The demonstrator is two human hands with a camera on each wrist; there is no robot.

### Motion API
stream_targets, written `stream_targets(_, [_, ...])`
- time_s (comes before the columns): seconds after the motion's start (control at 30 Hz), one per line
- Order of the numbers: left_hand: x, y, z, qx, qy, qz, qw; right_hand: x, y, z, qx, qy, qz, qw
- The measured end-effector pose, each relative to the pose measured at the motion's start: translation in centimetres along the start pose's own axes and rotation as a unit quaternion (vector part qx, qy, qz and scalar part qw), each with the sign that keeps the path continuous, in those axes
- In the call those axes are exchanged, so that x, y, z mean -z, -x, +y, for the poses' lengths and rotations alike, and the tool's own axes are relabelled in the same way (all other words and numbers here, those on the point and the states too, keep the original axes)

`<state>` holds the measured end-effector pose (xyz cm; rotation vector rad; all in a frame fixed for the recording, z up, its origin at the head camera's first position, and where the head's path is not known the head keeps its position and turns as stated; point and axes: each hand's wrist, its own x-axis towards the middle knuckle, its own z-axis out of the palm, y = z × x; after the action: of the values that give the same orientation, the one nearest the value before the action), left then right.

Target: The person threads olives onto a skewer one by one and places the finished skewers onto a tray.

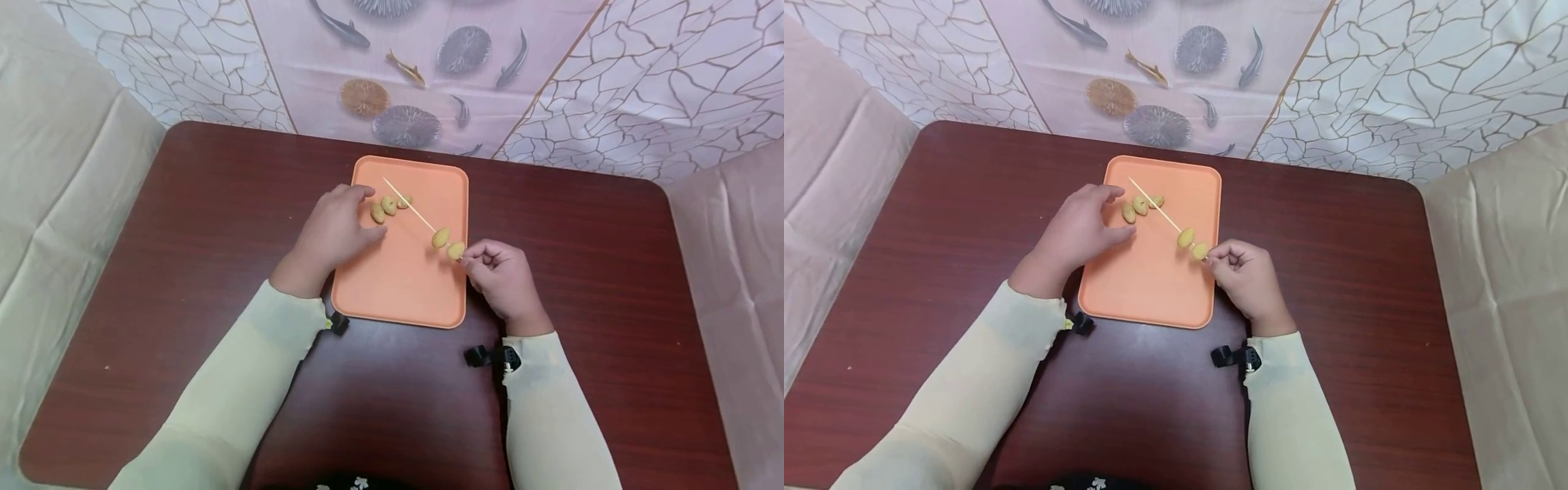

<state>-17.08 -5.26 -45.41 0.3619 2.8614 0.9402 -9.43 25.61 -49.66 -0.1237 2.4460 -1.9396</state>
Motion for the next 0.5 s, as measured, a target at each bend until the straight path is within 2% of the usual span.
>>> stream_targets(0.1, [-0.3,-0.7,-0.4,0.001,-0.028,-0.011,0.9996,0.3,-0.1,0.1,-0.022,-0.037,-0.015,0.999])
stream_targets(0.23, [-0.9,-1.3,-0.8,-0.009,-0.04,-0.006,0.9991,0.6,-0.2,0.2,-0.034,-0.071,-0.034,0.9963])
stream_targets(0.5, [-1.6,-1.6,-1.3,-0.034,-0.042,0.007,0.9985,0.6,-0.3,0.2,-0.031,-0.077,-0.047,0.9955])
